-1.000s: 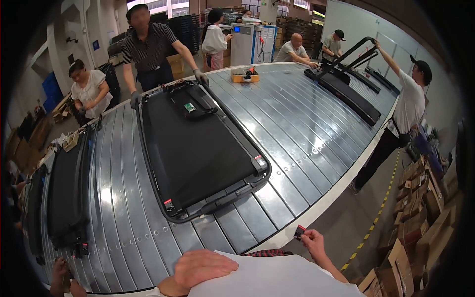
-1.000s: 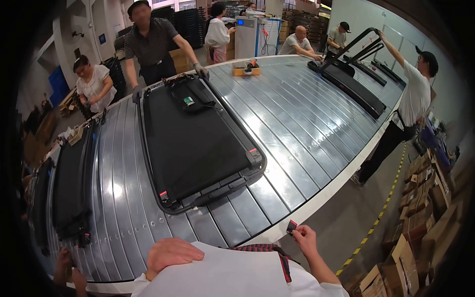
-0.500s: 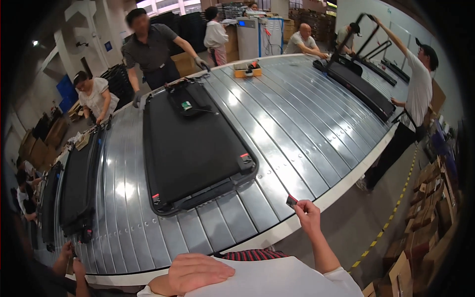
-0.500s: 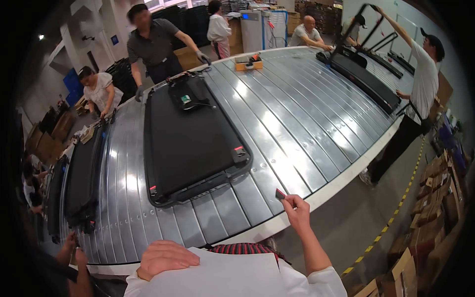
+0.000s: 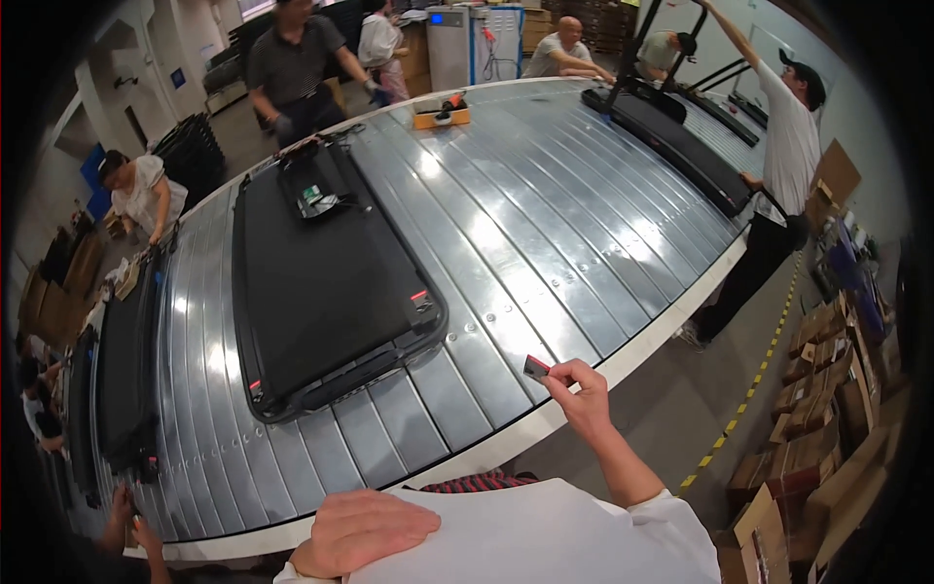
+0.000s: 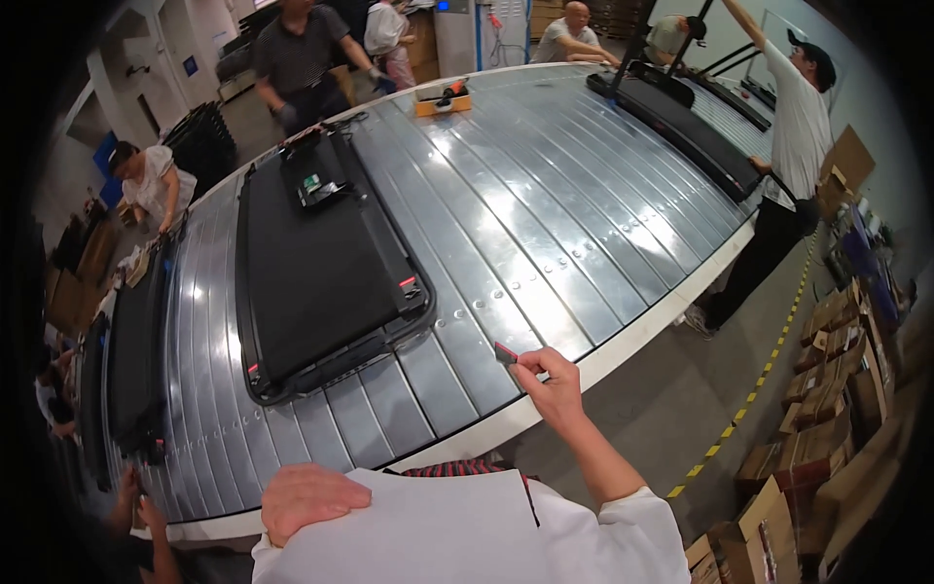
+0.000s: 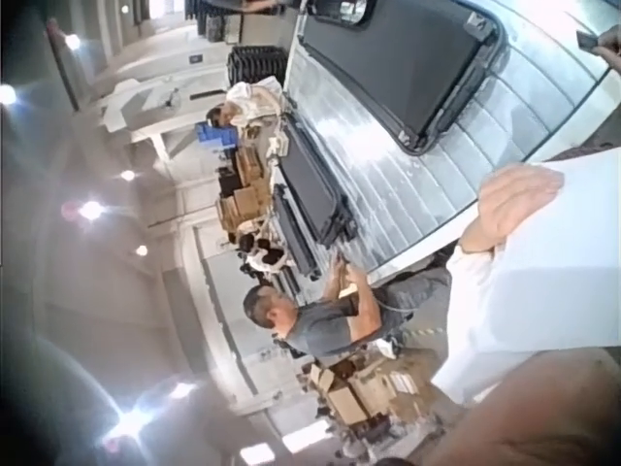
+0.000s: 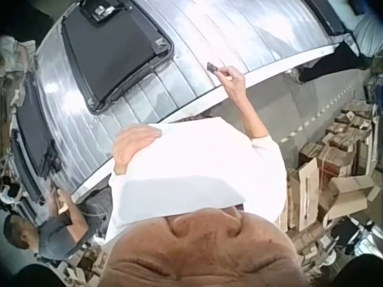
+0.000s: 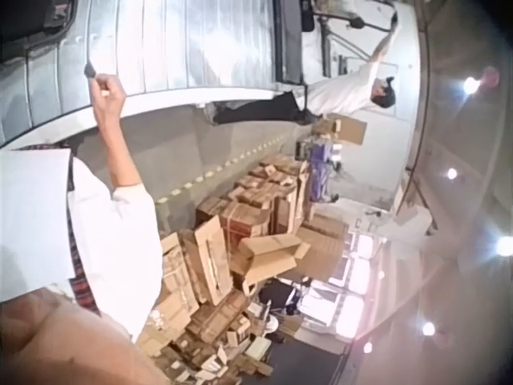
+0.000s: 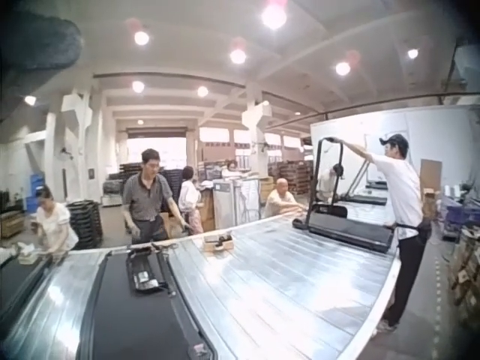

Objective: Applying informational and warning labels to treadmills on an assembly line.

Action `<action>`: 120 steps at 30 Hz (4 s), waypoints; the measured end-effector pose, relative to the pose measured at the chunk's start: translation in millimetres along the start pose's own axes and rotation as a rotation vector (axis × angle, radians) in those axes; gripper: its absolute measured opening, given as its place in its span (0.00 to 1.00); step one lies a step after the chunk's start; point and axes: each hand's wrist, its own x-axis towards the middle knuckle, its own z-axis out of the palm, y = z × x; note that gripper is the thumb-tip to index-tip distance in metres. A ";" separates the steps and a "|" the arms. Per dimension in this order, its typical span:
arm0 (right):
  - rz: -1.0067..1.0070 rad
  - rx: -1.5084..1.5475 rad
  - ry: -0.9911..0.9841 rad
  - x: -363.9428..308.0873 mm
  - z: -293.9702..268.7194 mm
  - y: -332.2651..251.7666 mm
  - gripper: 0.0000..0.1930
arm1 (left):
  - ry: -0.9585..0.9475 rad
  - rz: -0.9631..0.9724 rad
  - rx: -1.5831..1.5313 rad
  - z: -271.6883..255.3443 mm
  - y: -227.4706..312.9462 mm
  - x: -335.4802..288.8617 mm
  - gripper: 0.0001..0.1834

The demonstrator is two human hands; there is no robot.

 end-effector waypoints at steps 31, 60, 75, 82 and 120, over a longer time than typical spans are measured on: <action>0.369 -0.017 -0.355 121.2 129.1 35.4 0.07 | 0.018 -0.339 0.306 -102.1 -148.0 -48.0 0.17; 0.912 0.255 -0.735 281.0 244.3 153.0 0.06 | -0.568 -0.566 0.534 -16.0 -391.0 25.0 0.04; 0.893 0.275 -0.760 283.6 247.0 155.2 0.06 | -0.635 -0.570 0.542 -9.1 -400.7 29.3 0.08; 0.871 0.246 -0.757 282.3 246.2 156.6 0.05 | -0.671 -0.582 0.563 -6.5 -401.5 31.0 0.08; -0.002 -0.432 -0.269 266.8 278.6 165.9 0.33 | -0.774 -0.471 0.706 -3.6 -405.5 38.3 0.06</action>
